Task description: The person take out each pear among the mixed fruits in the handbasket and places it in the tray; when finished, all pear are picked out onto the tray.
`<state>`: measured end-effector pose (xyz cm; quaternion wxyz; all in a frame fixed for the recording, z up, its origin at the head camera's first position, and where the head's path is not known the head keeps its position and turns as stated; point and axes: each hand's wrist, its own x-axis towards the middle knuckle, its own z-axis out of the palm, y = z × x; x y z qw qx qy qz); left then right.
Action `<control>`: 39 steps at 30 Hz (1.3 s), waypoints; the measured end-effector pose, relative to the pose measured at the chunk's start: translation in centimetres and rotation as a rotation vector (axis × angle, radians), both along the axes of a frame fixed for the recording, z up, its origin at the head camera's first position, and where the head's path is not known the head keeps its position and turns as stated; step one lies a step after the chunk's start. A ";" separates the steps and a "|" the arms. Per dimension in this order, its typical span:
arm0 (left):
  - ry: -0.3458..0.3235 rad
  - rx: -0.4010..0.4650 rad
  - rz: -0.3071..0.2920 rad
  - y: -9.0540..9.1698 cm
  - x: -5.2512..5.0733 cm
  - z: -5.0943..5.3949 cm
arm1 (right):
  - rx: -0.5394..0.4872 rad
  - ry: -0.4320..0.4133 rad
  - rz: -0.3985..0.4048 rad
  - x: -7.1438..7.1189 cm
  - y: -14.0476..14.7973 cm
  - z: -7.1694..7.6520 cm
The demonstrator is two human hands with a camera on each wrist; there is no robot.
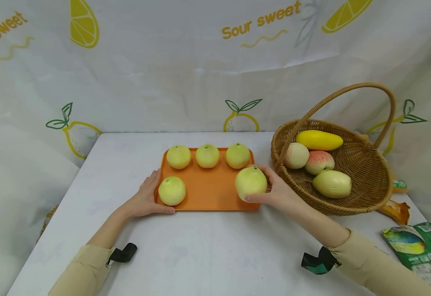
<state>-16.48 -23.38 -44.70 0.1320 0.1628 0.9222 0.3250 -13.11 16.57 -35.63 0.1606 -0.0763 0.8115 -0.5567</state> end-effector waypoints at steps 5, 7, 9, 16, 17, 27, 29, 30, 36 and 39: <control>0.003 0.000 -0.004 0.0 -0.1 0.0 | 0.044 0.010 -0.007 -0.4 -0.7 -1.2; 0.003 0.001 -0.003 0.0 -0.1 0.0 | 0.037 0.010 -0.012 -0.5 -1.0 -1.9; 0.004 0.001 -0.004 0.1 -0.1 0.1 | 0.015 0.015 -0.016 -0.7 -1.5 -2.5; -0.001 0.003 0.000 0.1 -0.1 0.2 | -0.046 0.029 -0.017 -0.8 -3.1 -3.7; -0.001 0.001 0.000 0.1 0.0 0.2 | -0.053 0.028 -0.012 -0.8 -3.4 -3.9; -0.001 0.000 -0.003 0.1 0.0 0.2 | -0.051 0.032 0.014 -0.9 -5.3 -5.1; -0.001 0.001 -0.003 0.2 0.0 0.2 | -0.046 0.041 0.013 -1.0 -5.6 -5.2; -0.002 0.002 -0.002 0.2 0.0 0.2 | -0.049 0.043 0.013 -1.0 -5.7 -5.3; 0.005 -0.002 -0.004 0.2 0.0 0.3 | -0.042 0.051 0.021 -1.3 -6.6 -5.5; 0.012 -0.005 -0.008 0.2 0.0 0.3 | -0.017 0.061 0.019 -1.4 -7.1 -5.6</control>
